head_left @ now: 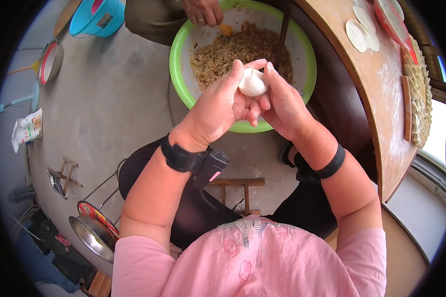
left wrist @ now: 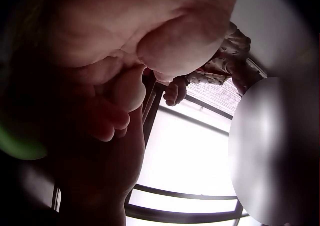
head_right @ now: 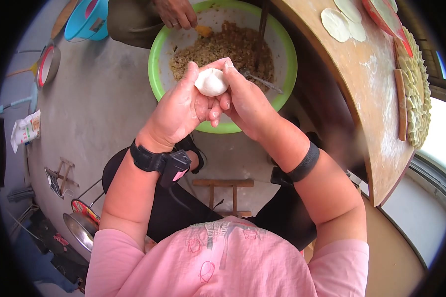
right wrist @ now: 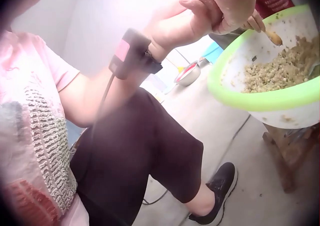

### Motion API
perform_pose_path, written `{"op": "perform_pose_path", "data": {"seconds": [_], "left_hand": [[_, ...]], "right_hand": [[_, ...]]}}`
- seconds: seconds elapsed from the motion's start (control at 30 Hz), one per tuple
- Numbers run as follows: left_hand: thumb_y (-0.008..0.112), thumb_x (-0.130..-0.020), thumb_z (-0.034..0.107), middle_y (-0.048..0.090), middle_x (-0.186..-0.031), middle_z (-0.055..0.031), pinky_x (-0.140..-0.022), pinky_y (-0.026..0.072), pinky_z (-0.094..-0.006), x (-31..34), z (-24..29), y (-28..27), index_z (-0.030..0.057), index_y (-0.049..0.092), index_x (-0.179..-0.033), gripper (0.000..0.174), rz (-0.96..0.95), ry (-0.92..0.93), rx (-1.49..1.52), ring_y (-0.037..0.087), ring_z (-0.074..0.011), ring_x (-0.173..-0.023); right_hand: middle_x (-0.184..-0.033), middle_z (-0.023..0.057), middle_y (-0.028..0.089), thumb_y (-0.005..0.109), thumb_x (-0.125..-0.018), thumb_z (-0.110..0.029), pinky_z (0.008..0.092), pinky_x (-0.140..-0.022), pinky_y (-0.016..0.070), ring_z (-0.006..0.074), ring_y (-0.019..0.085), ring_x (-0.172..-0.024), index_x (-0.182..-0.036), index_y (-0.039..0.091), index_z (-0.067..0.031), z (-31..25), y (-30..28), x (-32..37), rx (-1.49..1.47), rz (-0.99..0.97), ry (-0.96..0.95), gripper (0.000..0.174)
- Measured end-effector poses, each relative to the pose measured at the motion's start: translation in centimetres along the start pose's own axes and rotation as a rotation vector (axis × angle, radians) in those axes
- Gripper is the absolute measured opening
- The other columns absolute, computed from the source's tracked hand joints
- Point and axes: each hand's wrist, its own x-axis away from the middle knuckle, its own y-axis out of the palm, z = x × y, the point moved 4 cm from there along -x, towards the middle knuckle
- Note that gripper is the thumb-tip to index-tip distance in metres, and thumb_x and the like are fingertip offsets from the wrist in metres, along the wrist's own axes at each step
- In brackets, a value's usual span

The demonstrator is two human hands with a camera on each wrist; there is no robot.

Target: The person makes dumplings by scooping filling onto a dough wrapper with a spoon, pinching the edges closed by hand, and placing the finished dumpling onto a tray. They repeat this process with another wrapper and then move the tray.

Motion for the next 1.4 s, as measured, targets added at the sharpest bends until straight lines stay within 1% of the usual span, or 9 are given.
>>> {"op": "perform_pose_path", "data": {"seconds": [0.1, 0.23, 0.43, 0.53, 0.73, 0.8, 1.03, 1.27, 1.4], "left_hand": [[0.028, -0.11, 0.045, 0.064, -0.094, -0.0098, -0.067, 0.0525, -0.0282, 0.1, 0.2, 0.4, 0.0033, 0.037, -0.152, 0.06, 0.006, 0.034, 0.049, 0.056, -0.0121, -0.067], [0.027, -0.11, 0.043, 0.064, -0.093, -0.0085, -0.067, 0.0524, -0.0263, 0.5, 0.9, 0.5, 0.0056, 0.046, -0.147, 0.056, 0.097, 0.037, -0.263, 0.056, -0.0106, -0.067], [0.027, -0.11, 0.044, 0.065, -0.097, -0.0084, -0.072, 0.0564, -0.0274, 1.1, 1.6, 0.5, 0.0056, 0.05, -0.145, 0.057, 0.08, -0.063, -0.437, 0.062, -0.0129, -0.076], [0.027, -0.11, 0.044, 0.066, -0.1, -0.0087, -0.073, 0.0574, -0.0278, 1.3, 1.8, 0.6, 0.0052, 0.051, -0.145, 0.057, 0.059, -0.077, -0.461, 0.064, -0.0137, -0.079], [0.03, -0.11, 0.037, 0.068, -0.101, -0.0084, -0.071, 0.0582, -0.0278, 1.2, 1.9, 1.0, 0.0043, 0.057, -0.136, 0.05, 0.052, -0.023, -0.466, 0.066, -0.0137, -0.079], [0.031, -0.11, 0.035, 0.068, -0.102, -0.0089, -0.071, 0.0589, -0.0286, 1.0, 1.7, 1.2, 0.0023, 0.06, -0.131, 0.049, 0.06, 0.02, -0.456, 0.067, -0.0141, -0.08], [0.036, -0.107, 0.025, 0.069, -0.105, -0.0101, -0.079, 0.0577, -0.0306, 1.1, 1.2, 1.9, -0.0033, 0.065, -0.115, 0.041, 0.138, 0.387, -0.546, 0.068, -0.0172, -0.089], [0.037, -0.104, 0.019, 0.07, -0.102, -0.0111, -0.088, 0.0528, -0.033, 1.1, 0.6, 2.0, -0.0022, 0.065, -0.114, 0.037, 0.137, 0.628, -0.723, 0.066, -0.0199, -0.091], [0.038, -0.102, 0.017, 0.07, -0.097, -0.0106, -0.089, 0.0525, -0.0337, 1.0, -0.5, 1.7, -0.0014, 0.066, -0.114, 0.035, 0.173, 0.5, -0.654, 0.066, -0.0194, -0.093]], "right_hand": [[-0.07, 0.0075, 0.059, 0.03, -0.108, -0.047, 0.0325, -0.066, 0.0496, 0.0182, 0.057, -0.059, -0.099, 0.061, -0.0005, -0.6, 0.5, 0.2, 0.126, -0.003, -0.04, 0.057], [-0.071, 0.0043, 0.06, 0.032, -0.107, -0.046, 0.0281, -0.066, 0.0416, 0.0123, 0.05, -0.066, -0.091, 0.065, -0.0036, -1.4, 0.0, 0.2, 0.472, -0.044, -0.112, 0.056], [-0.07, 0.0014, 0.056, 0.034, -0.107, -0.045, 0.0273, -0.066, 0.039, 0.0103, 0.047, -0.068, -0.088, 0.064, -0.0059, -1.8, -0.1, 0.5, 0.552, -0.11, -0.106, 0.053], [-0.072, 0.0011, 0.057, 0.034, -0.107, -0.043, 0.0273, -0.067, 0.0397, 0.0103, 0.048, -0.069, -0.089, 0.063, -0.0066, -2.1, 0.7, 1.2, 0.417, -0.134, -0.083, 0.05], [-0.081, 0.002, 0.059, 0.033, -0.108, -0.039, 0.0256, -0.069, 0.0436, 0.0106, 0.048, -0.066, -0.097, 0.061, -0.0047, -2.0, -0.2, 1.0, 0.643, -0.224, -0.178, 0.045], [-0.082, 0.0019, 0.059, 0.034, -0.108, -0.035, 0.0254, -0.068, 0.045, 0.0103, 0.049, -0.067, -0.1, 0.061, -0.0033, -2.2, 0.4, 1.5, 0.658, -0.121, -0.241, 0.043], [-0.095, 0.005, 0.065, 0.035, -0.105, -0.025, 0.0255, -0.071, 0.049, 0.0104, 0.058, -0.081, -0.123, 0.063, 0.0002, -1.8, 1.6, 2.1, 0.566, -0.068, -0.341, 0.042], [-0.108, 0.0118, 0.069, 0.035, -0.102, -0.019, 0.0294, -0.084, 0.0511, 0.0156, 0.063, -0.09, -0.118, 0.066, 0.0063, -1.7, 1.5, 2.0, 0.653, -0.08, -0.657, 0.043], [-0.105, 0.0105, 0.07, 0.036, -0.102, -0.017, 0.0294, -0.085, 0.0509, 0.0154, 0.063, -0.091, -0.117, 0.065, 0.0066, -0.4, 0.7, 2.0, 0.614, -0.028, -0.529, 0.04]]}}
